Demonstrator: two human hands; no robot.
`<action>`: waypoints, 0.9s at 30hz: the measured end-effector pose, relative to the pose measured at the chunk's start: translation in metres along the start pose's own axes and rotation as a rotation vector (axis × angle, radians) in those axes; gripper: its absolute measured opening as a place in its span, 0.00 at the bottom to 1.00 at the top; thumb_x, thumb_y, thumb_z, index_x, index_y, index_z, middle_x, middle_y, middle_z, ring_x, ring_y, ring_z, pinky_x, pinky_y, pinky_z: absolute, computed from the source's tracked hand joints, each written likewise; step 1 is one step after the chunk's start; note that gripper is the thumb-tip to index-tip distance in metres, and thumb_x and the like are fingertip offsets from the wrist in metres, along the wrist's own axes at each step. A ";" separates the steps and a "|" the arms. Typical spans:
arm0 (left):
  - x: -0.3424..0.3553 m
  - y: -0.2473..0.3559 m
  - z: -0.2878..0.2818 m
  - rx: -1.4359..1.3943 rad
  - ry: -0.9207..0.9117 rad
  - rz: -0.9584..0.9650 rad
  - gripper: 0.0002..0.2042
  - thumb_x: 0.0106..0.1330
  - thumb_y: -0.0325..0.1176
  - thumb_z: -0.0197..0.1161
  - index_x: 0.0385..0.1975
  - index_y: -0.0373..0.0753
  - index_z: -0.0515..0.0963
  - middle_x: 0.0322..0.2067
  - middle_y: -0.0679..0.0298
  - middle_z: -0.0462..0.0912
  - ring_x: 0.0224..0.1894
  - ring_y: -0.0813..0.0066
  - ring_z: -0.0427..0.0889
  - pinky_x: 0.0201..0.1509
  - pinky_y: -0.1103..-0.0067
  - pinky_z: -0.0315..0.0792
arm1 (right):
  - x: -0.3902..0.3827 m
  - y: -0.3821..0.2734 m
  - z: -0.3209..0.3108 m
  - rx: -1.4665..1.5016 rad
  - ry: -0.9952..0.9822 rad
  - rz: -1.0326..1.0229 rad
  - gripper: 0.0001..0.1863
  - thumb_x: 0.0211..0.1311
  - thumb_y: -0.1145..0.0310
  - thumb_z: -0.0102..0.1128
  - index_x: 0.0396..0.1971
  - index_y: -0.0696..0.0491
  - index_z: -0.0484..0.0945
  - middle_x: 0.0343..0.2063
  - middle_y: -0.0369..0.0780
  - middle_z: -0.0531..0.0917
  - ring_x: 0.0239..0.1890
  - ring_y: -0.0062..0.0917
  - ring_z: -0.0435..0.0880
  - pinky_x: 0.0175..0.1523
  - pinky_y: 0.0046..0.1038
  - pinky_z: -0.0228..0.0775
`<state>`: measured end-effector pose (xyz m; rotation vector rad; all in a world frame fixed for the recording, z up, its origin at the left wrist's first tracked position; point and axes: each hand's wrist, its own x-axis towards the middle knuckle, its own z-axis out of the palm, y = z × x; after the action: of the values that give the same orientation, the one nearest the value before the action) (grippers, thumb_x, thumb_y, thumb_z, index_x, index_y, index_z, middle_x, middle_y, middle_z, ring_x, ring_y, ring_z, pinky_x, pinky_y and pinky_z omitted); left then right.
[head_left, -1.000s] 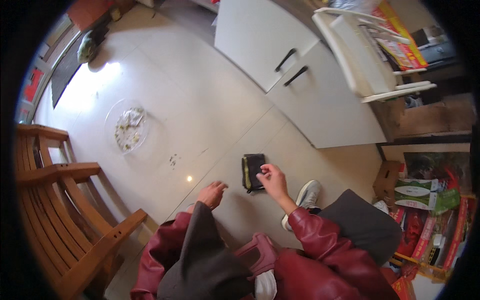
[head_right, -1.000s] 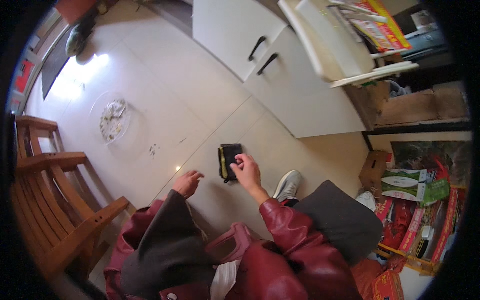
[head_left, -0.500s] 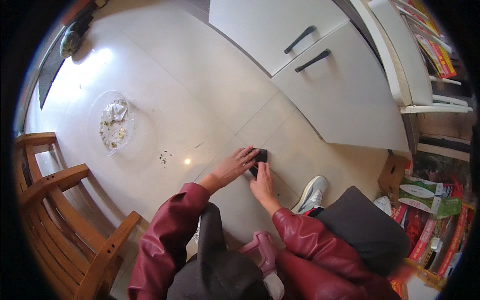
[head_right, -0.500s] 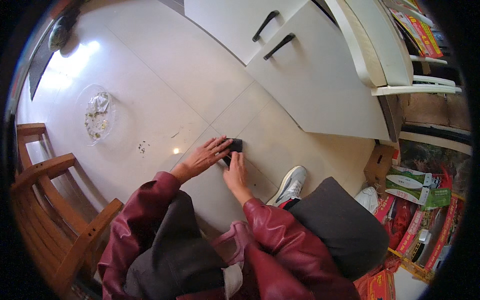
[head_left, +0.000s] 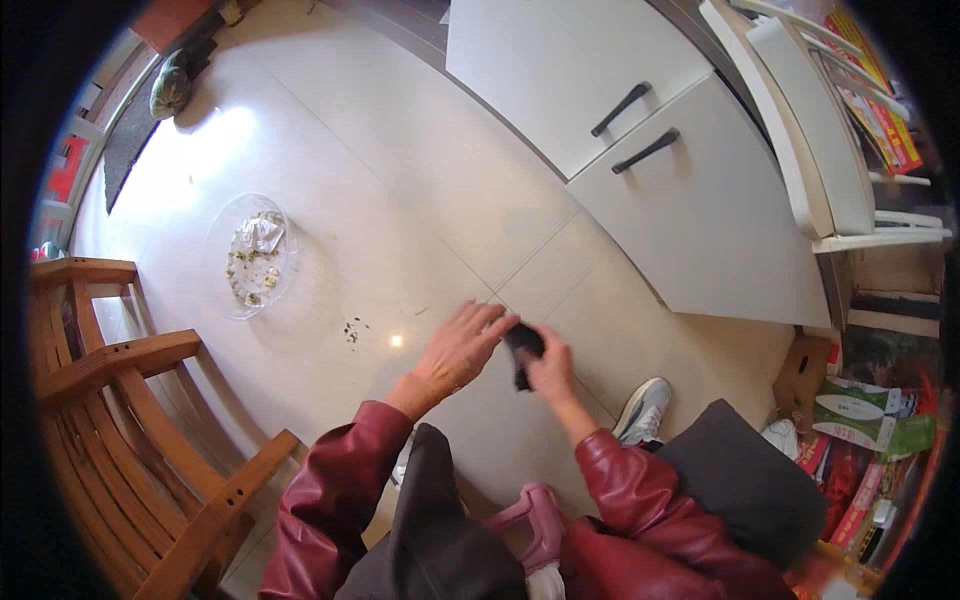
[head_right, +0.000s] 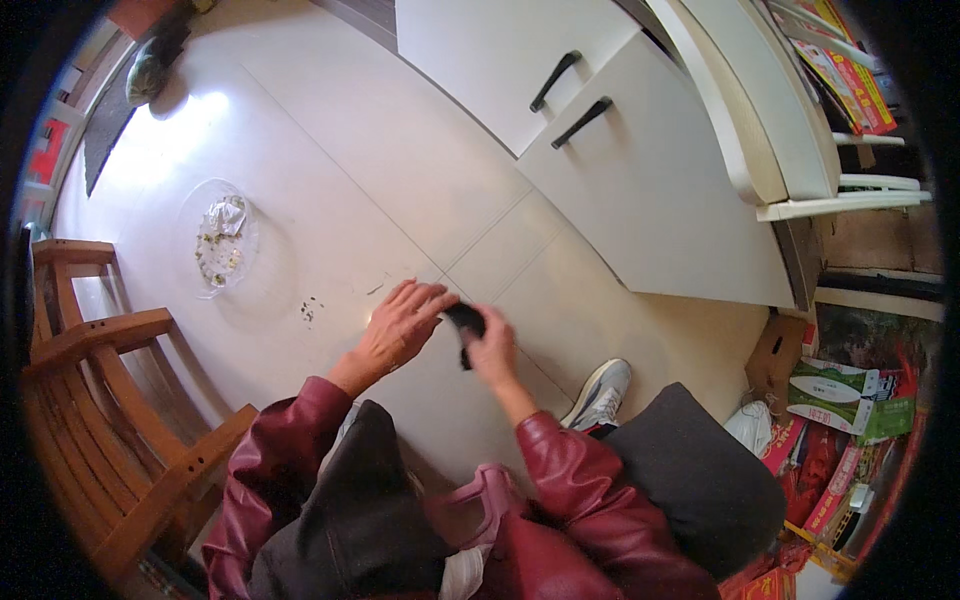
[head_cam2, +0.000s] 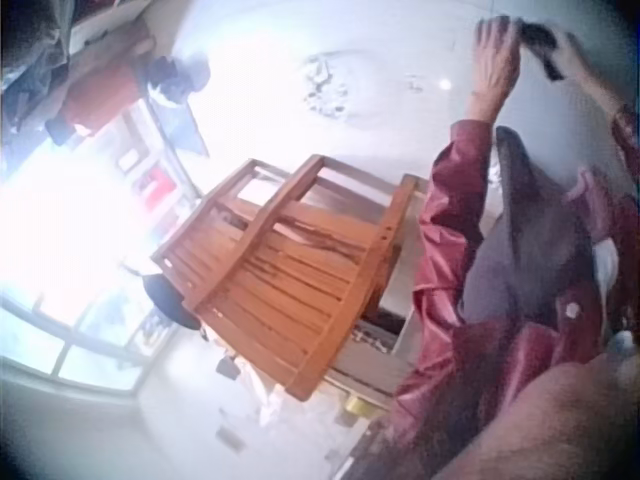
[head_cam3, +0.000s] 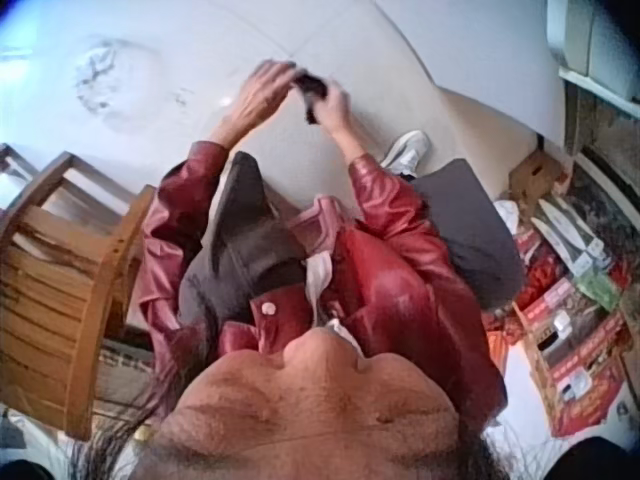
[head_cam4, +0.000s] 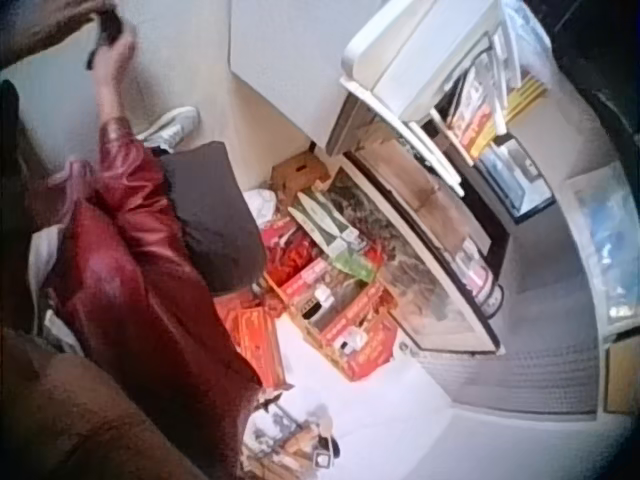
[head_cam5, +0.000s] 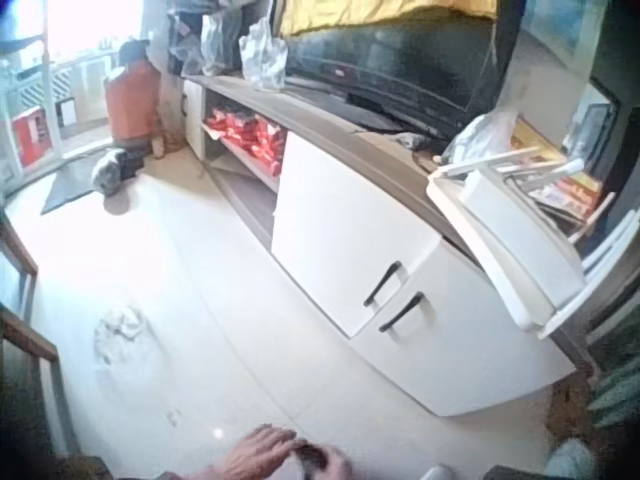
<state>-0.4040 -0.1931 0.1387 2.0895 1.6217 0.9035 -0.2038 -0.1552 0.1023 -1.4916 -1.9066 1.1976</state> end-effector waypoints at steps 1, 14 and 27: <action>0.002 0.004 -0.011 -0.060 0.003 -0.128 0.22 0.57 0.24 0.64 0.53 0.44 0.74 0.53 0.60 0.77 0.55 0.60 0.77 0.62 0.65 0.70 | 0.015 0.005 -0.012 -0.039 0.089 0.068 0.14 0.52 0.75 0.63 0.41 0.60 0.79 0.38 0.51 0.83 0.43 0.50 0.82 0.50 0.42 0.74; -0.094 -0.046 -0.028 -0.115 -0.094 -0.374 0.13 0.61 0.24 0.62 0.46 0.42 0.77 0.48 0.61 0.80 0.51 0.58 0.79 0.52 0.67 0.76 | 0.171 0.062 -0.011 -0.727 0.420 0.088 0.12 0.56 0.74 0.60 0.38 0.60 0.71 0.46 0.49 0.72 0.50 0.47 0.77 0.49 0.47 0.73; -0.120 -0.057 -0.036 -0.005 -0.005 -0.461 0.14 0.62 0.27 0.59 0.48 0.41 0.76 0.51 0.59 0.79 0.52 0.57 0.78 0.53 0.66 0.76 | 0.166 0.037 0.010 -0.464 -0.076 -0.412 0.32 0.50 0.80 0.54 0.60 0.52 0.73 0.45 0.44 0.74 0.49 0.42 0.77 0.53 0.39 0.72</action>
<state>-0.4872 -0.2954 0.0978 1.6030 1.9759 0.7377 -0.2442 -0.0028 0.0391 -1.1708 -2.5085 0.6621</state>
